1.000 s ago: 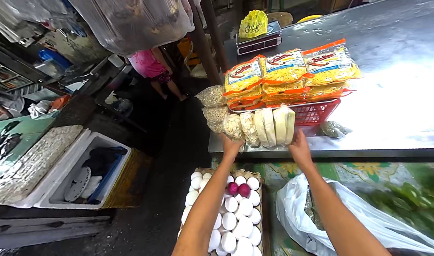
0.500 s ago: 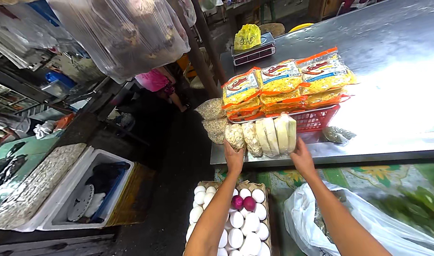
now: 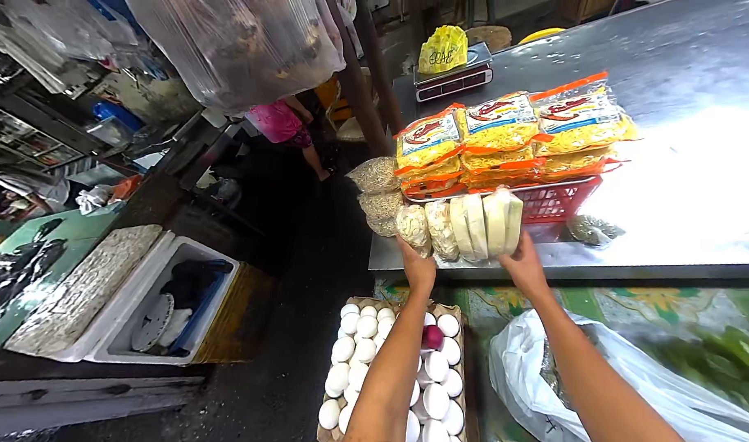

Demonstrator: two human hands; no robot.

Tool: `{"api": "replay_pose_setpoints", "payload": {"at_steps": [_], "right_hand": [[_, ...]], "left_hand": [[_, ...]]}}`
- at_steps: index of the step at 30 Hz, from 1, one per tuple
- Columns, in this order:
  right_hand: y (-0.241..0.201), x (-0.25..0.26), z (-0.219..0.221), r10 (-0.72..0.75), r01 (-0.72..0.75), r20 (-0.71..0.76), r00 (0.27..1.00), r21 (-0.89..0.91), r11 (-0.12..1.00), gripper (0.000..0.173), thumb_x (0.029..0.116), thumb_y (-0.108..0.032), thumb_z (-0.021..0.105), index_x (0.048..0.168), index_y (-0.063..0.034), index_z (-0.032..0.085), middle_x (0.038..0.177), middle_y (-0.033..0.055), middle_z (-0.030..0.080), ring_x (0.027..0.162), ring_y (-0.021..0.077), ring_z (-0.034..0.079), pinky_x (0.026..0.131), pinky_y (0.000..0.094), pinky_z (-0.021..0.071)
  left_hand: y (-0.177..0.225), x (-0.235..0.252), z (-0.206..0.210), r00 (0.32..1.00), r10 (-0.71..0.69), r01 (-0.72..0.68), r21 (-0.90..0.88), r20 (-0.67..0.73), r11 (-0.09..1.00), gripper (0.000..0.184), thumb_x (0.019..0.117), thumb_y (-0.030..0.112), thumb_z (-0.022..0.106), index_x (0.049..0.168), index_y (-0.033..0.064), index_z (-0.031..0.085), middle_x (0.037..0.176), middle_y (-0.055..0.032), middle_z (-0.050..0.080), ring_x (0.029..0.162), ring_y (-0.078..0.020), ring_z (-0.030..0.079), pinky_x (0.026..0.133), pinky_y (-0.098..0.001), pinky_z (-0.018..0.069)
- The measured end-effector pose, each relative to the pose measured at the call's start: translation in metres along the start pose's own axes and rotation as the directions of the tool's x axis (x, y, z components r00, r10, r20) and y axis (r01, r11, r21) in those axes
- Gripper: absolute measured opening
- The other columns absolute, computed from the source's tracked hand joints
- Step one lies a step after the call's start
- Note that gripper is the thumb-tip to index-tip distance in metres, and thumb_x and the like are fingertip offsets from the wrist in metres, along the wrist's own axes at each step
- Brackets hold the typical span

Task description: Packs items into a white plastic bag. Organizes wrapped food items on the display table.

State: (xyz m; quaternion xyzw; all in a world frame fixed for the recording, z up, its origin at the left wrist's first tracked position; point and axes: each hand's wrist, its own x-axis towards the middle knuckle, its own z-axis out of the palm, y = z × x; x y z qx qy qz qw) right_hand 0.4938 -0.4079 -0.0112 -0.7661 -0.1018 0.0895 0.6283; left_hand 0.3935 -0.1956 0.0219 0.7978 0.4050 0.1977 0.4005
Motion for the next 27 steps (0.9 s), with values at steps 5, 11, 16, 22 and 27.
{"api": "replay_pose_setpoints", "payload": {"at_steps": [5, 11, 16, 22, 27], "right_hand": [[0.004, 0.001, 0.000, -0.001, 0.001, -0.006, 1.000, -0.023, 1.000, 0.093, 0.0830, -0.002, 0.069, 0.162, -0.0017, 0.020, 0.160, 0.0220, 0.037, 0.144, 0.0266, 0.044, 0.116, 0.0400, 0.0426], [0.000, 0.001, 0.001, -0.012, 0.012, 0.023, 1.000, -0.007, 1.000, 0.093, 0.0830, 0.000, 0.066, 0.163, -0.0014, 0.018, 0.161, 0.0229, 0.036, 0.145, 0.0290, 0.043, 0.116, 0.0424, 0.0423], [-0.015, -0.015, -0.064, 0.094, -0.143, 0.138, 0.986, 0.401, 0.905, 0.071, 0.0960, 0.001, 0.053, 0.160, -0.0087, 0.023, 0.147, 0.0219, 0.051, 0.122, 0.0312, 0.062, 0.098, 0.0471, 0.0551], [0.005, -0.154, -0.179, 0.224, -0.217, 0.274, 0.935, -0.055, 0.975, 0.027, 0.0991, -0.003, 0.048, 0.117, 0.0059, 0.066, 0.111, 0.0174, 0.071, 0.096, 0.0237, 0.072, 0.090, 0.0423, 0.0604], [0.050, -0.198, -0.160, 0.366, 0.049, 0.592, 0.718, -0.567, 0.822, 0.022, 0.0990, -0.006, 0.057, 0.110, 0.0029, 0.073, 0.106, 0.0249, 0.072, 0.104, 0.0413, 0.068, 0.097, 0.0624, 0.0495]], "left_hand": [[0.014, 0.007, -0.014, 1.000, -0.002, 0.003, -0.067, 0.016, 0.998, 0.130, 0.0693, 0.000, 0.087, 0.162, -0.0003, -0.004, 0.167, -0.0272, 0.016, 0.151, -0.0343, 0.033, 0.121, -0.0438, 0.0367], [0.039, 0.011, -0.015, 0.996, -0.083, 0.084, -0.008, 0.043, 0.996, 0.132, 0.0710, 0.005, 0.086, 0.160, -0.0020, -0.011, 0.165, -0.0332, 0.012, 0.151, -0.0426, 0.029, 0.120, -0.0480, 0.0352], [0.073, -0.044, -0.073, 0.993, 0.053, -0.035, -0.169, 0.102, 0.985, 0.099, 0.0868, 0.020, 0.080, 0.160, -0.0001, 0.016, 0.156, -0.0294, 0.036, 0.138, -0.0416, 0.046, 0.109, -0.0575, 0.0456], [0.072, -0.218, -0.118, 0.856, 0.409, -0.113, -0.657, 0.317, 0.745, 0.038, 0.0982, 0.010, 0.057, 0.133, -0.0052, 0.055, 0.127, -0.0155, 0.066, 0.111, -0.0259, 0.068, 0.097, -0.0438, 0.0578], [0.039, -0.312, -0.007, 0.556, 0.419, -0.243, -0.342, 0.718, 0.908, 0.031, 0.0981, 0.007, 0.059, 0.125, -0.0048, 0.067, 0.133, -0.0181, 0.066, 0.128, -0.0243, 0.061, 0.111, -0.0407, 0.0484]]}}
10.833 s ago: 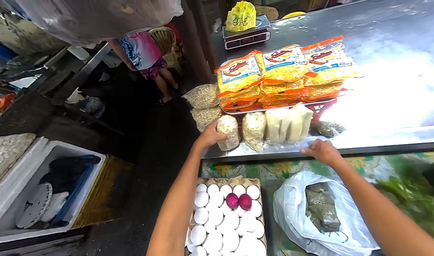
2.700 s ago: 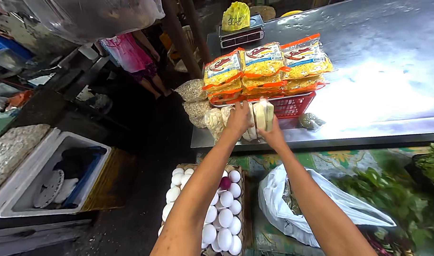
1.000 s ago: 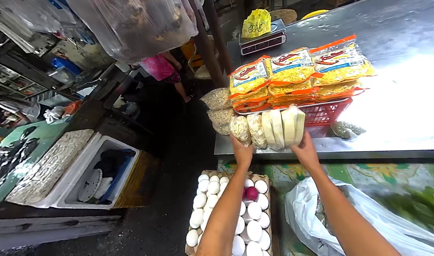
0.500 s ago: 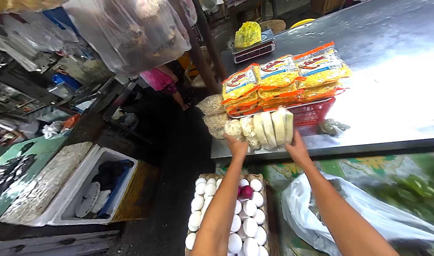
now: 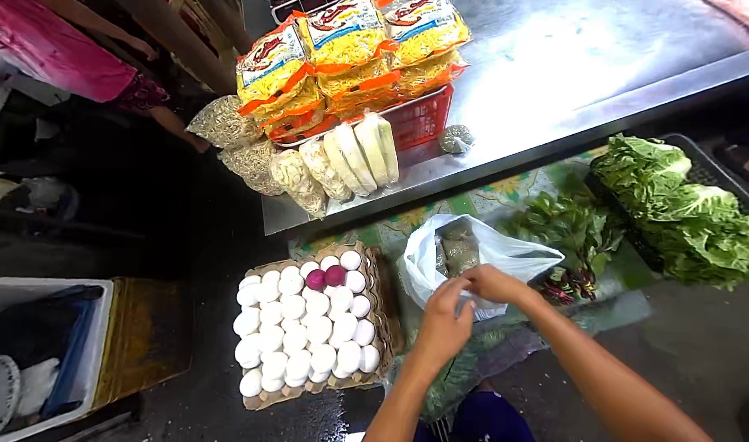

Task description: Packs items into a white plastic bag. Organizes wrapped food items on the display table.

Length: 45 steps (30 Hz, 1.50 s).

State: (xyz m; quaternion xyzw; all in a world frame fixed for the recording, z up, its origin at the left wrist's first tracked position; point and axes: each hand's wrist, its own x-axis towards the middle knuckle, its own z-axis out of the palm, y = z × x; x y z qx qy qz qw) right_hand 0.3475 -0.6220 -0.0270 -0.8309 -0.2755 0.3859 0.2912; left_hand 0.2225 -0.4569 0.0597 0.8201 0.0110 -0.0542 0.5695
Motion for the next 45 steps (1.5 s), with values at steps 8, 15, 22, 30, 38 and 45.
{"api": "replay_pose_setpoints", "payload": {"at_steps": [8, 15, 22, 30, 38, 45], "right_hand": [[0.007, 0.049, -0.002, 0.313, -0.312, -0.049, 0.949, -0.309, 0.898, 0.074, 0.0876, -0.034, 0.077, 0.146, 0.0031, 0.050, 0.148, 0.0366, 0.043, 0.139, 0.0571, 0.038, 0.105, 0.0743, 0.0369], [0.009, 0.046, -0.028, 0.353, -0.333, -0.007, 0.936, -0.353, 0.875, 0.062, 0.0847, -0.039, 0.077, 0.130, 0.0011, 0.064, 0.134, 0.0325, 0.059, 0.125, 0.0539, 0.055, 0.097, 0.0764, 0.0419], [0.013, -0.039, -0.073, 0.198, 0.178, -0.411, 0.890, 0.713, 0.678, 0.064, 0.0958, -0.029, 0.065, 0.151, -0.0046, 0.043, 0.136, 0.0171, 0.061, 0.115, 0.0255, 0.064, 0.094, 0.0443, 0.0564], [0.010, -0.031, -0.066, 0.296, 0.275, -0.332, 0.896, 0.936, 0.219, 0.041, 0.1032, -0.019, 0.056, 0.141, -0.0053, 0.047, 0.120, 0.0151, 0.065, 0.103, 0.0242, 0.067, 0.087, 0.0441, 0.0592], [-0.026, 0.071, -0.148, 0.076, 0.407, -0.573, 0.816, 0.663, 0.628, 0.053, 0.0824, -0.006, 0.079, 0.131, 0.0018, 0.058, 0.119, 0.0193, 0.065, 0.102, 0.0246, 0.068, 0.086, 0.0420, 0.0599], [-0.077, 0.188, -0.207, -0.304, 0.362, -0.456, 0.836, 0.043, 0.931, 0.045, 0.0891, -0.019, 0.075, 0.131, -0.0064, 0.064, 0.135, 0.0198, 0.062, 0.132, 0.0379, 0.053, 0.112, 0.0535, 0.0418]], "left_hand": [[0.010, -0.039, 0.055, 1.000, -0.019, 0.021, 0.196, -0.014, 0.980, 0.031, 0.0993, 0.013, 0.061, 0.126, -0.0016, 0.069, 0.134, -0.0172, 0.066, 0.128, -0.0264, 0.062, 0.111, -0.0424, 0.0484], [-0.004, -0.151, 0.073, 0.906, -0.407, 0.410, 0.002, -0.116, 0.912, 0.033, 0.0981, 0.008, 0.061, 0.125, -0.0101, 0.065, 0.128, -0.0275, 0.065, 0.119, -0.0354, 0.065, 0.106, -0.0483, 0.0509], [-0.047, -0.228, 0.092, 0.751, -0.642, 0.601, -0.244, -0.151, 0.761, 0.034, 0.0999, 0.010, 0.059, 0.128, -0.0085, 0.063, 0.122, -0.0269, 0.067, 0.107, -0.0333, 0.069, 0.098, -0.0490, 0.0551], [-0.027, -0.178, 0.086, 0.810, -0.569, 0.522, -0.270, -0.138, 0.809, 0.037, 0.1023, 0.016, 0.058, 0.131, -0.0061, 0.061, 0.125, -0.0241, 0.066, 0.107, -0.0290, 0.070, 0.098, -0.0472, 0.0549], [0.026, 0.000, 0.061, 0.892, -0.263, 0.225, -0.143, -0.368, 0.964, 0.031, 0.1003, 0.010, 0.058, 0.127, -0.0040, 0.065, 0.123, -0.0188, 0.067, 0.107, -0.0233, 0.069, 0.097, -0.0406, 0.0573], [0.035, 0.195, 0.002, 0.868, -0.051, 0.214, 0.279, -0.494, 0.936, 0.034, 0.0993, 0.012, 0.060, 0.129, -0.0024, 0.065, 0.146, -0.0215, 0.055, 0.136, -0.0286, 0.053, 0.114, -0.0402, 0.0450]]}}
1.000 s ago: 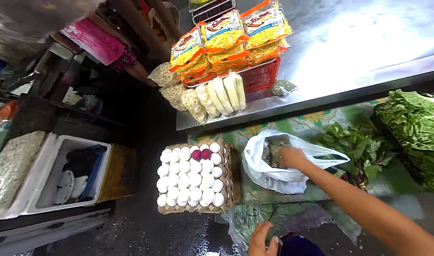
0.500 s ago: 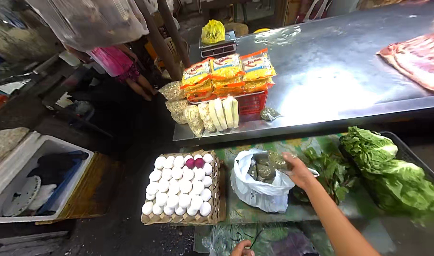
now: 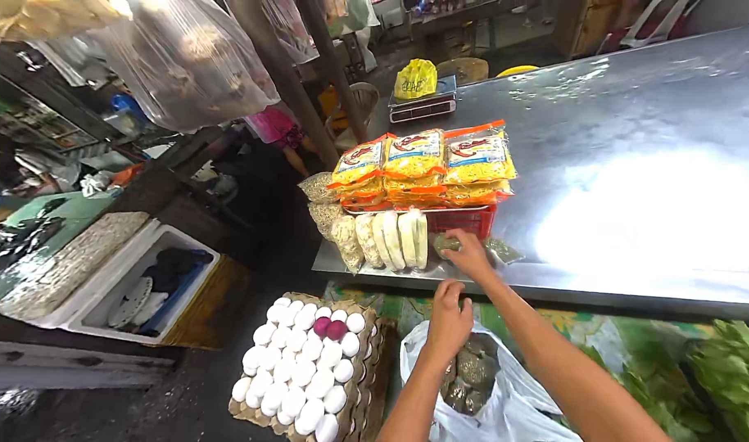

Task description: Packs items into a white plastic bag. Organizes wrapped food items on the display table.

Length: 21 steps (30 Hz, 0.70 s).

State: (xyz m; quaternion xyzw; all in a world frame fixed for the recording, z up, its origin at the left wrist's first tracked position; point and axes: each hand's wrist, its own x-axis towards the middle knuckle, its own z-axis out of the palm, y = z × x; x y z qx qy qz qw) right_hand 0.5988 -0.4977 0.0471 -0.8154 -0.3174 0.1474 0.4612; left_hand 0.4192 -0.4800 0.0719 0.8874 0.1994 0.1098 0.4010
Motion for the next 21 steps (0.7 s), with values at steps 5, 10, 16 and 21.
{"api": "replay_pose_setpoints", "payload": {"at_steps": [5, 10, 16, 21], "right_hand": [[0.032, 0.030, 0.000, -0.024, 0.042, 0.145, 0.989, -0.125, 0.991, 0.025, 0.0946, -0.001, 0.056, 0.117, 0.0041, 0.068, 0.131, 0.0219, 0.064, 0.126, 0.0319, 0.060, 0.110, 0.0476, 0.0458], [0.024, -0.007, -0.042, -0.016, 0.014, -0.263, 0.965, -0.012, 1.000, 0.027, 0.0969, -0.008, 0.056, 0.119, 0.0030, 0.068, 0.118, 0.0216, 0.068, 0.112, 0.0339, 0.065, 0.099, 0.0494, 0.0524], [0.081, 0.034, -0.084, 0.032, -0.016, -0.169, 0.985, 0.097, 0.995, 0.072, 0.0907, -0.028, 0.075, 0.148, 0.0030, 0.045, 0.148, 0.0240, 0.051, 0.135, 0.0347, 0.052, 0.112, 0.0479, 0.0444], [0.112, 0.054, -0.077, 0.058, -0.082, 0.089, 0.994, 0.293, 0.953, 0.081, 0.0922, -0.032, 0.073, 0.156, -0.0014, 0.035, 0.150, 0.0189, 0.052, 0.135, 0.0237, 0.055, 0.114, 0.0381, 0.0455]], "left_hand": [[-0.004, 0.043, 0.013, 0.995, -0.095, 0.095, -0.037, -0.012, 0.995, 0.033, 0.0991, 0.011, 0.059, 0.129, -0.0037, 0.065, 0.143, -0.0226, 0.056, 0.128, -0.0284, 0.059, 0.106, -0.0390, 0.0501], [-0.019, 0.085, 0.031, 0.980, -0.123, 0.109, -0.094, -0.158, 0.990, 0.043, 0.0995, 0.010, 0.057, 0.139, -0.0073, 0.055, 0.147, -0.0264, 0.051, 0.135, -0.0337, 0.053, 0.112, -0.0438, 0.0456], [-0.019, 0.142, 0.046, 0.889, -0.299, 0.254, -0.170, -0.346, 0.952, 0.078, 0.1012, 0.023, 0.061, 0.159, -0.0083, 0.020, 0.156, -0.0332, 0.036, 0.145, -0.0397, 0.042, 0.119, -0.0473, 0.0367], [-0.008, 0.165, 0.052, 0.810, -0.457, 0.405, -0.213, -0.367, 0.889, 0.095, 0.0982, 0.043, 0.066, 0.161, -0.0045, 0.013, 0.152, -0.0324, 0.042, 0.137, -0.0417, 0.050, 0.112, -0.0550, 0.0421]]}}
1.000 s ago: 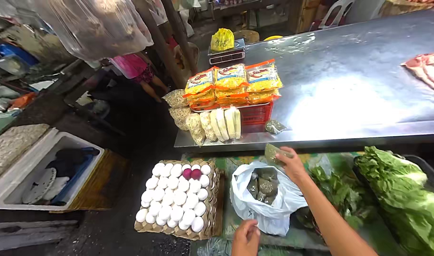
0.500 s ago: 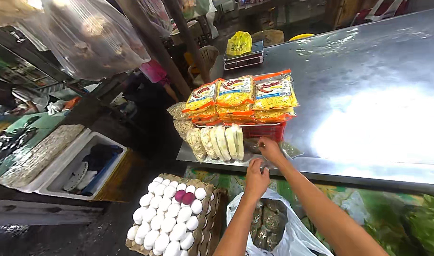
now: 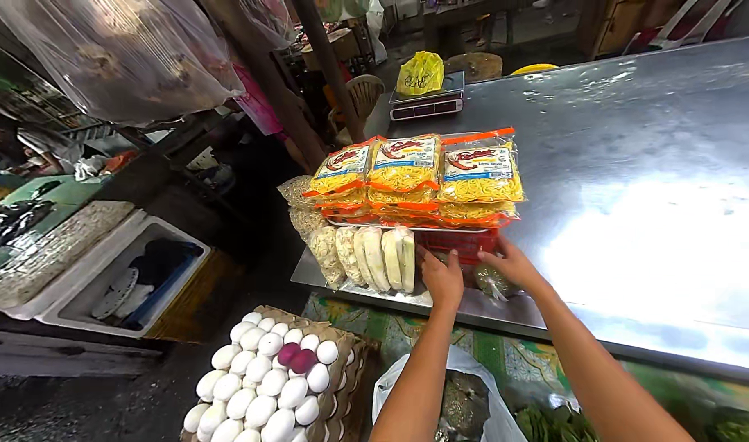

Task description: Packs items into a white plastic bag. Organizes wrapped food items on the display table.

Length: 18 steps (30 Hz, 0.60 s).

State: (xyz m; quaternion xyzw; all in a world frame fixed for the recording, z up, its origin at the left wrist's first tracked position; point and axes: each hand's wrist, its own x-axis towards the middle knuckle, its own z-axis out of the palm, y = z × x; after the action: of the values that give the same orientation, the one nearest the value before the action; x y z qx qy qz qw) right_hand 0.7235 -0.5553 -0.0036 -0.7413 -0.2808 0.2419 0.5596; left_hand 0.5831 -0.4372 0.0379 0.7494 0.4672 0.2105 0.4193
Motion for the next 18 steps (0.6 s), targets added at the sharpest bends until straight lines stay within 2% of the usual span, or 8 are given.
{"api": "replay_pose_setpoints", "payload": {"at_steps": [3, 7, 9, 13, 18], "right_hand": [[0.009, 0.000, -0.003, 0.011, -0.015, 0.032, 0.999, 0.139, 0.990, 0.073, 0.0959, -0.034, 0.067, 0.155, -0.0029, 0.039, 0.147, 0.0169, 0.055, 0.131, 0.0191, 0.058, 0.111, 0.0355, 0.0470], [0.010, 0.002, -0.009, 0.050, -0.061, 0.077, 0.996, 0.152, 0.986, 0.069, 0.0982, -0.033, 0.065, 0.156, -0.0053, 0.039, 0.142, 0.0162, 0.059, 0.127, 0.0178, 0.060, 0.109, 0.0353, 0.0482], [0.011, 0.003, -0.011, 0.066, -0.078, 0.082, 0.994, 0.152, 0.985, 0.070, 0.0971, -0.032, 0.066, 0.156, -0.0060, 0.039, 0.138, 0.0161, 0.061, 0.123, 0.0180, 0.062, 0.107, 0.0355, 0.0496], [0.014, 0.006, -0.010, 0.057, -0.067, 0.069, 0.996, 0.149, 0.987, 0.075, 0.0930, -0.037, 0.068, 0.155, -0.0069, 0.040, 0.137, 0.0152, 0.062, 0.121, 0.0170, 0.063, 0.105, 0.0349, 0.0506], [0.013, 0.004, -0.008, 0.038, -0.049, 0.068, 0.997, 0.174, 0.984, 0.069, 0.0964, -0.032, 0.065, 0.155, -0.0066, 0.040, 0.143, 0.0112, 0.059, 0.127, 0.0112, 0.060, 0.108, 0.0283, 0.0481]], "left_hand": [[0.005, 0.007, 0.002, 0.999, -0.042, 0.042, -0.047, -0.013, 0.998, 0.101, 0.0968, 0.050, 0.066, 0.163, -0.0011, 0.010, 0.155, -0.0289, 0.041, 0.139, -0.0396, 0.048, 0.114, -0.0565, 0.0397], [0.007, 0.023, 0.001, 0.998, -0.056, 0.057, -0.119, 0.010, 0.991, 0.094, 0.1005, 0.048, 0.061, 0.162, -0.0015, 0.011, 0.159, -0.0262, 0.039, 0.144, -0.0344, 0.044, 0.118, -0.0507, 0.0362], [0.007, 0.028, 0.002, 0.997, -0.074, 0.077, -0.123, 0.029, 0.989, 0.089, 0.1025, 0.045, 0.059, 0.162, -0.0019, 0.013, 0.159, -0.0261, 0.039, 0.145, -0.0341, 0.044, 0.119, -0.0501, 0.0363], [0.007, 0.030, 0.007, 0.998, -0.058, 0.061, -0.099, 0.024, 0.993, 0.087, 0.1041, 0.046, 0.055, 0.162, -0.0022, 0.012, 0.165, -0.0243, 0.029, 0.150, -0.0319, 0.037, 0.121, -0.0480, 0.0325], [0.005, 0.031, 0.009, 0.999, -0.035, 0.037, -0.096, 0.020, 0.995, 0.085, 0.1045, 0.043, 0.055, 0.161, -0.0042, 0.014, 0.167, -0.0244, 0.023, 0.154, -0.0308, 0.030, 0.124, -0.0452, 0.0277]]}}
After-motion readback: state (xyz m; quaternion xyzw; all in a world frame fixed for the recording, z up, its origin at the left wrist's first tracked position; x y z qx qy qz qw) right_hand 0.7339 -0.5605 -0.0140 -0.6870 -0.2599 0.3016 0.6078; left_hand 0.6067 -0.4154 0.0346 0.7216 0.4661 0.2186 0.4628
